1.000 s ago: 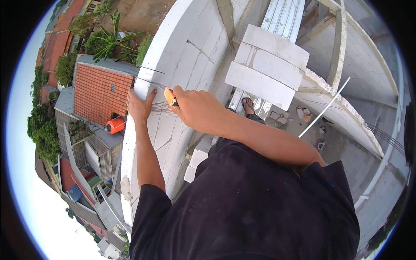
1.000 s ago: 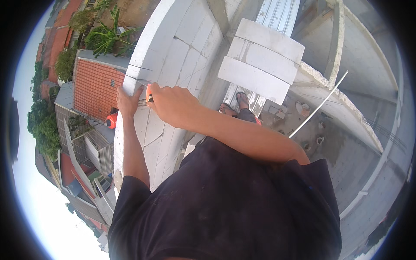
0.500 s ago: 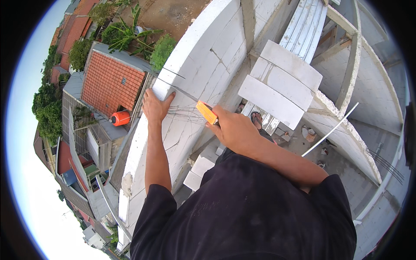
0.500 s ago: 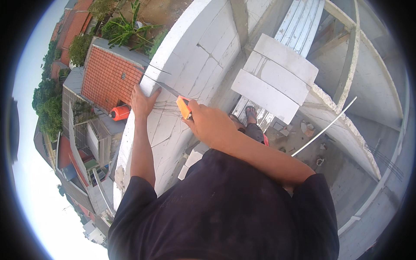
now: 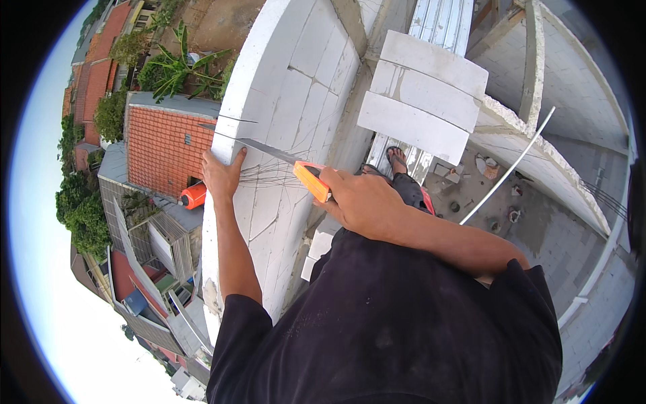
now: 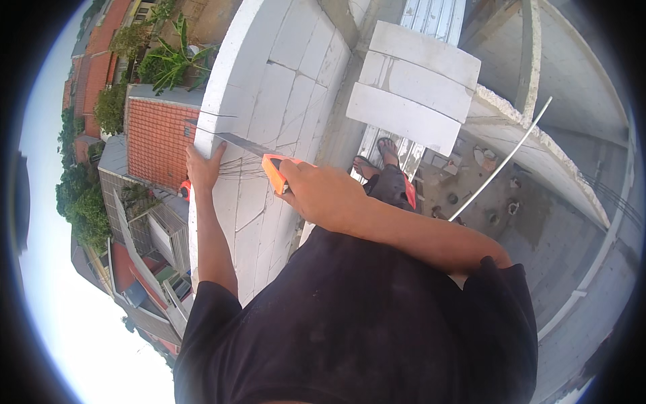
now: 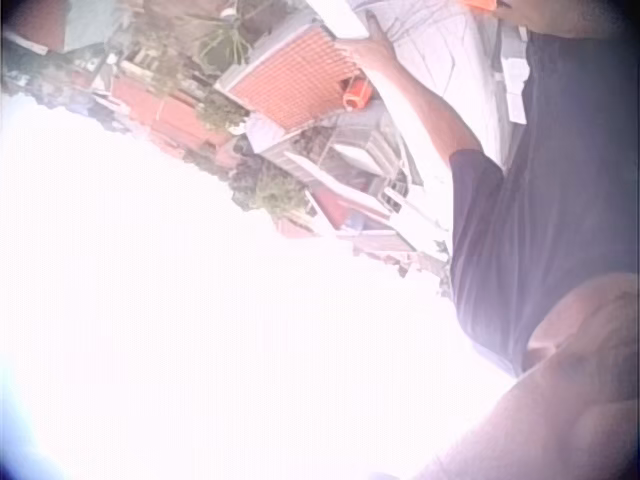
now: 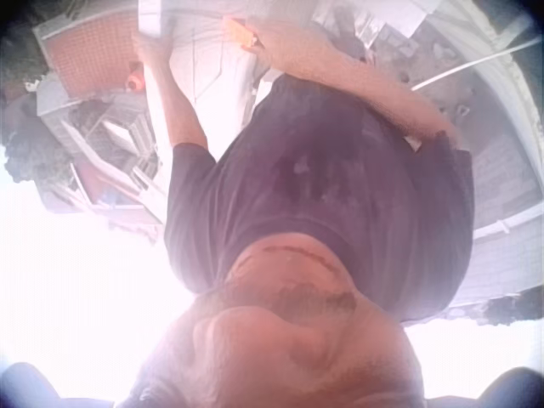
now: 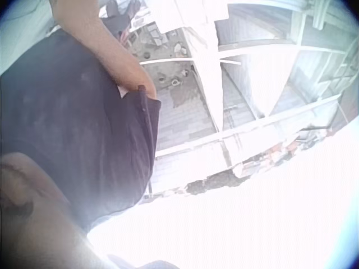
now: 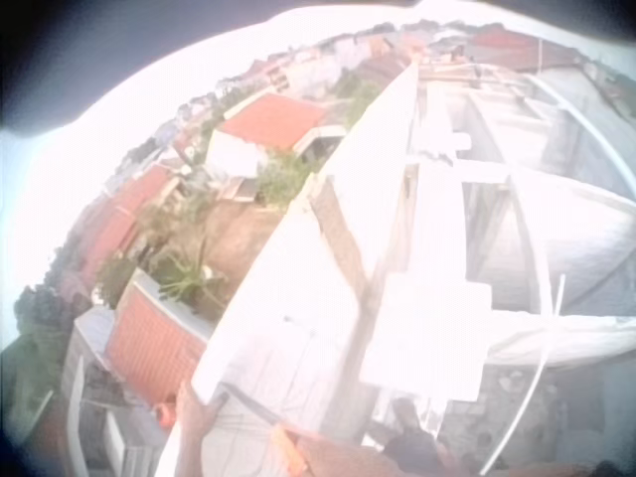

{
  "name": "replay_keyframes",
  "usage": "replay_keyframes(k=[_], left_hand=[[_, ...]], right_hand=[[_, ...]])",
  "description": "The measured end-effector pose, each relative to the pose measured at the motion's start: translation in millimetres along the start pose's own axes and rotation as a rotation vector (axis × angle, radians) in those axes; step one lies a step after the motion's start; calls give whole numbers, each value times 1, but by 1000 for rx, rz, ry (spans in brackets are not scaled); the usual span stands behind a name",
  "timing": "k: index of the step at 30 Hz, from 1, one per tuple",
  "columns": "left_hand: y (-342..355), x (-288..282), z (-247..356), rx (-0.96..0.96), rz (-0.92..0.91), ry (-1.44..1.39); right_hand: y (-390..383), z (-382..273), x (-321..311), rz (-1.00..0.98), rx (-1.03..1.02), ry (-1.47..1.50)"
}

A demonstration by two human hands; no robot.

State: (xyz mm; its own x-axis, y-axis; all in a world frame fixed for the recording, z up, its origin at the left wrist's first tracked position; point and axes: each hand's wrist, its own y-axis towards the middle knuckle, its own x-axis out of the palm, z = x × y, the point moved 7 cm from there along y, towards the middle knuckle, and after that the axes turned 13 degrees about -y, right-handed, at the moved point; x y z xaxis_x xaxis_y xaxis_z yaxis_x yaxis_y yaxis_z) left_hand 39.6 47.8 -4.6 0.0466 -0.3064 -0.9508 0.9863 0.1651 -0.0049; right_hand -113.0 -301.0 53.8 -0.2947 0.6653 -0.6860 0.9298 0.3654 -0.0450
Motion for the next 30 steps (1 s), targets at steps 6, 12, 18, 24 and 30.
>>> replay_keyframes(k=[6,12,18,24,30], left_hand=[[2,4,-4,18,9,17],[1,1,0,28,-4,13],[1,2,-1,6,11,20],[2,0,2,0,-9,16],[0,2,-4,22,16,30]], right_hand=[[28,-1,11,-40,4,-3],[38,-4,32,57,8,14],[-7,7,8,-75,-5,-22],[56,-12,31,-23,15,14],[-17,16,5,1,-14,-28]])
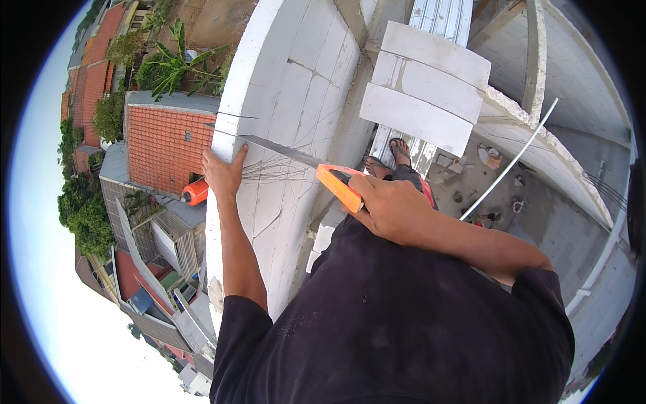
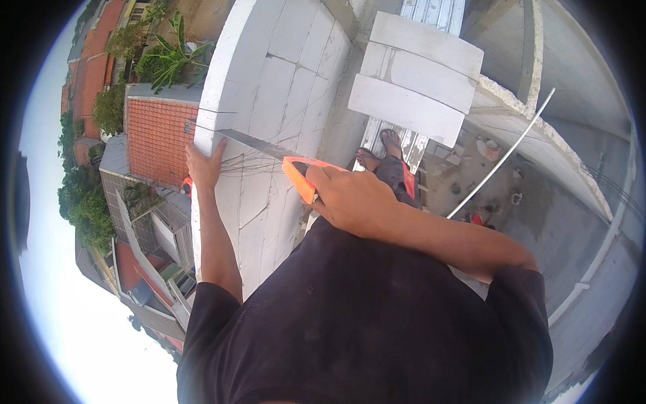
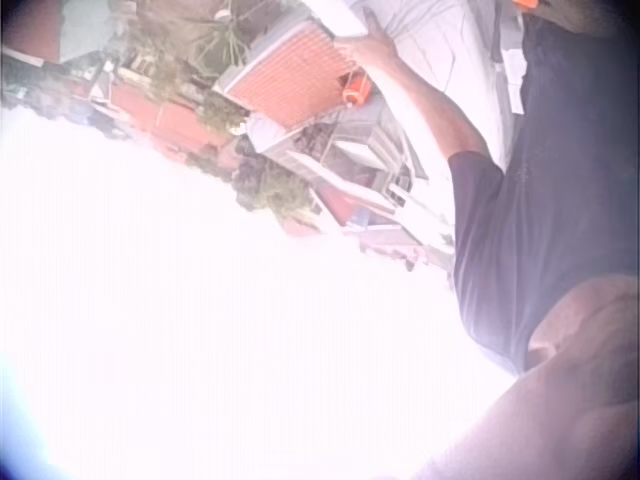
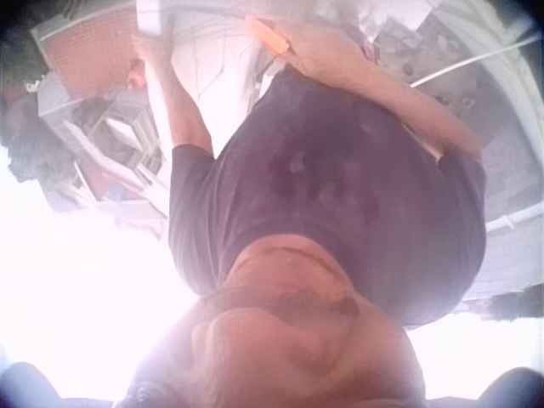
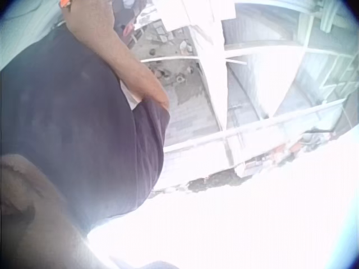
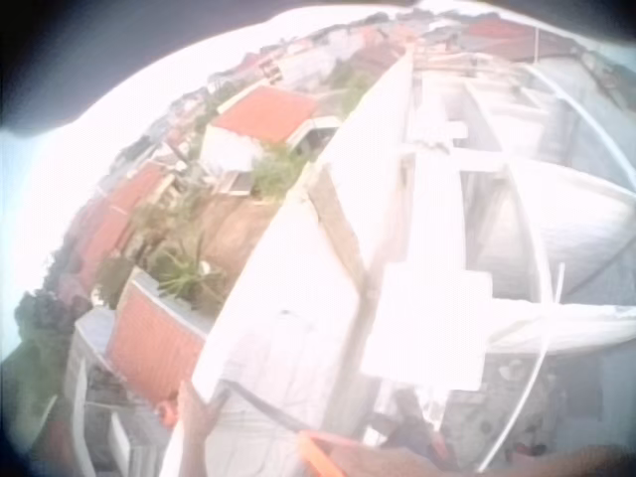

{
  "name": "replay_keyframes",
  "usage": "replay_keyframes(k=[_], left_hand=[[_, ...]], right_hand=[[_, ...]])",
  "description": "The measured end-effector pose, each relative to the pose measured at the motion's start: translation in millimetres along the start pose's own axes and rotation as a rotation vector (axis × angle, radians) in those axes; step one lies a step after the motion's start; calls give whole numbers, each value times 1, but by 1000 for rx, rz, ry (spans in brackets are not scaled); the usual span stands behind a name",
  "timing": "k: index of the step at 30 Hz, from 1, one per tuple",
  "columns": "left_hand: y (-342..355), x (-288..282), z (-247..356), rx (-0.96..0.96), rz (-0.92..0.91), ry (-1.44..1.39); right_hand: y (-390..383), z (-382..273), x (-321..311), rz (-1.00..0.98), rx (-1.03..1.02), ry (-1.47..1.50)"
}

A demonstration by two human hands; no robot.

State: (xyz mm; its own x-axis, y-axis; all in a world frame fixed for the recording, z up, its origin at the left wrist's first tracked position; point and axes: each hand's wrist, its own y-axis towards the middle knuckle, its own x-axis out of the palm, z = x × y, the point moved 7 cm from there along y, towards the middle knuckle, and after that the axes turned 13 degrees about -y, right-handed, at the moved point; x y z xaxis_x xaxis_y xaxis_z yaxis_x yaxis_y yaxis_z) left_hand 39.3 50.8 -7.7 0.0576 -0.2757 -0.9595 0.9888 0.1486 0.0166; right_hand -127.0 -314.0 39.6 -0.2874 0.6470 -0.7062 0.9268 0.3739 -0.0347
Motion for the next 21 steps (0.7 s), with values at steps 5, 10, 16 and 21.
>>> replay_keyframes(k=[5,10,16,21], left_hand=[[2,-2,2,-1,-27,-35],[7,2,-6,32,-10,-47],[3,-1,1,8,-6,-29],[1,-3,1,8,-35,-37]], right_hand=[[72,-15,33,-64,12,10],[7,-1,8,-9,48,51],[33,4,18,-118,65,-2],[56,-7,41,16,2,43]])
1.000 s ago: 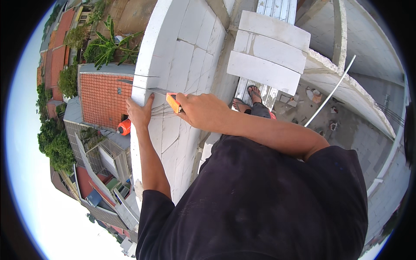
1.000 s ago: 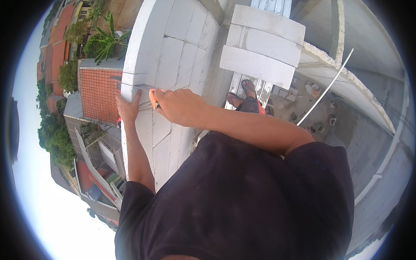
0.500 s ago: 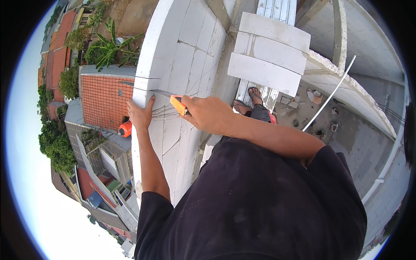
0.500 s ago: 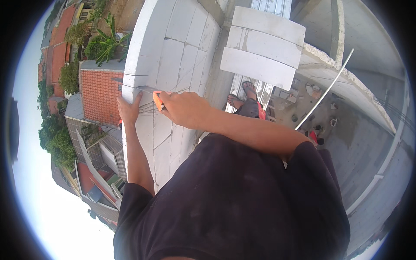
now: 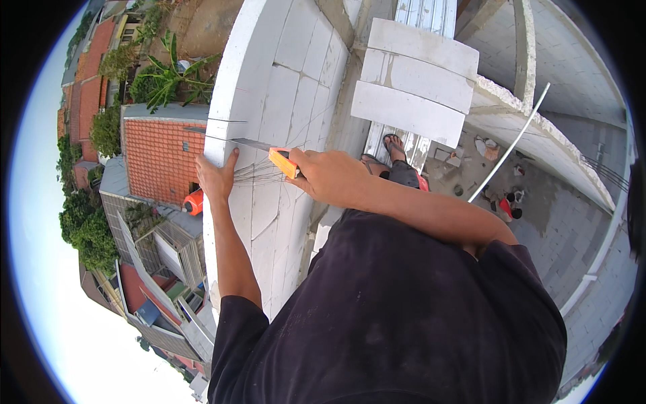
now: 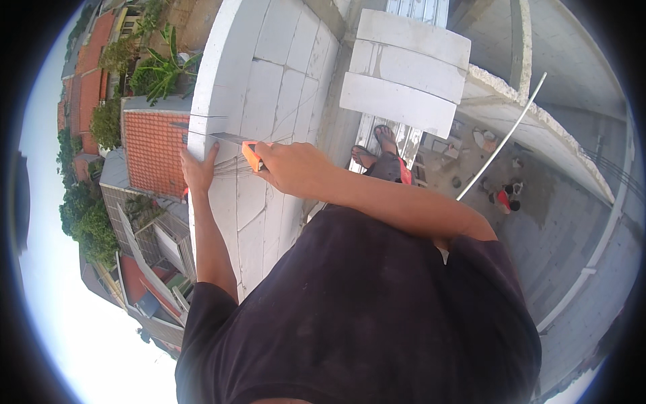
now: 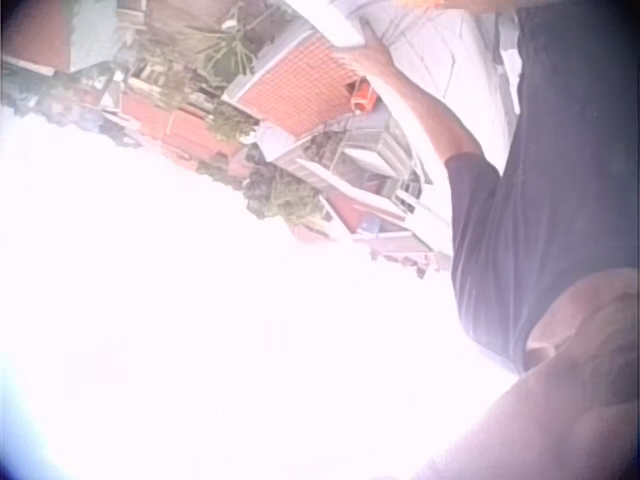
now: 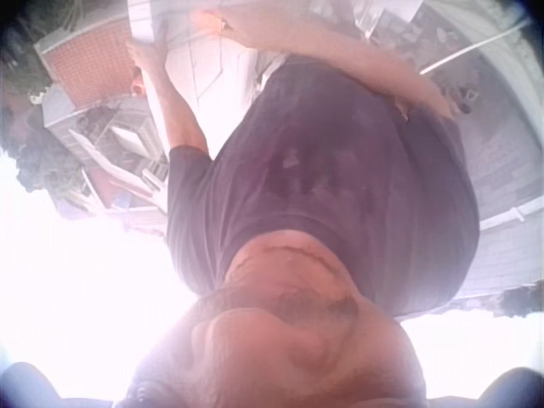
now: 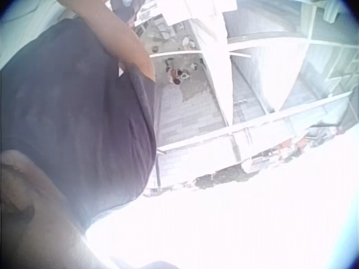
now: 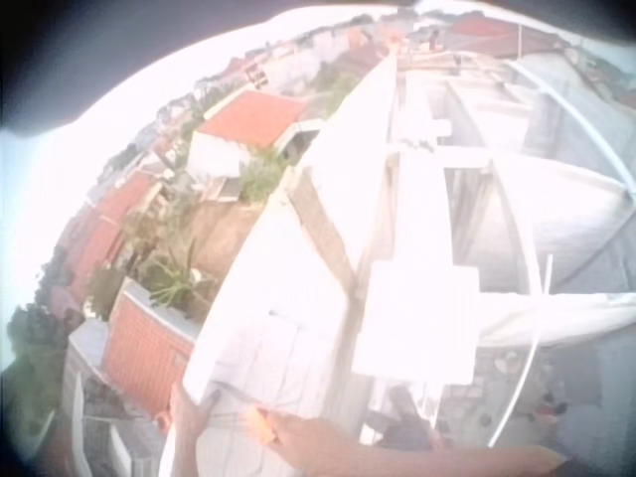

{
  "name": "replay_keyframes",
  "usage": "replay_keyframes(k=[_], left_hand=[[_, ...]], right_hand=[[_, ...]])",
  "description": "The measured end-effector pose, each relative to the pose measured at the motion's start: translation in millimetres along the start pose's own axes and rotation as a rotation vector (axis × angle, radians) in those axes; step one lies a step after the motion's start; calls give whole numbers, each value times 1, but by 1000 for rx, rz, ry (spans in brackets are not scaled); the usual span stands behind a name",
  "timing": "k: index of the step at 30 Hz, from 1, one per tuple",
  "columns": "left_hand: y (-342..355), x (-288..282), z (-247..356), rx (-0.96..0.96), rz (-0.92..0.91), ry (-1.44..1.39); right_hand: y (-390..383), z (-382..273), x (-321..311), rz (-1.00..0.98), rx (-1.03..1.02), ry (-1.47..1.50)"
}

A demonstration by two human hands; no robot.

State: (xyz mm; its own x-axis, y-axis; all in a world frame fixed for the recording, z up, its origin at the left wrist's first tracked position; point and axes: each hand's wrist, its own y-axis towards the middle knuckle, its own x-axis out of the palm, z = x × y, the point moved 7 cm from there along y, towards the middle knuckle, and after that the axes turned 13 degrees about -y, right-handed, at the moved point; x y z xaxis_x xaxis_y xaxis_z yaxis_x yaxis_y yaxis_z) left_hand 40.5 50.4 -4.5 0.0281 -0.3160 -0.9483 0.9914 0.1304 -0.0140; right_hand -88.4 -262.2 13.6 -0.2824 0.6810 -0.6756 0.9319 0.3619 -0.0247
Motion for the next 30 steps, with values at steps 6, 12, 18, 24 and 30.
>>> replay_keyframes(k=[6,12,18,24,30], left_hand=[[-2,3,1,12,56,19],[4,3,1,-33,29,6],[-10,-5,-3,-46,95,4],[-17,-11,3,-91,104,-65],[-31,-29,16,-131,252,-95]], right_hand=[[-83,20,-39,120,-7,-51],[28,-10,-7,21,2,83],[-68,-31,-91,124,-29,220],[-104,-21,-155,565,-127,476],[-95,-7,-165,717,4,362]])
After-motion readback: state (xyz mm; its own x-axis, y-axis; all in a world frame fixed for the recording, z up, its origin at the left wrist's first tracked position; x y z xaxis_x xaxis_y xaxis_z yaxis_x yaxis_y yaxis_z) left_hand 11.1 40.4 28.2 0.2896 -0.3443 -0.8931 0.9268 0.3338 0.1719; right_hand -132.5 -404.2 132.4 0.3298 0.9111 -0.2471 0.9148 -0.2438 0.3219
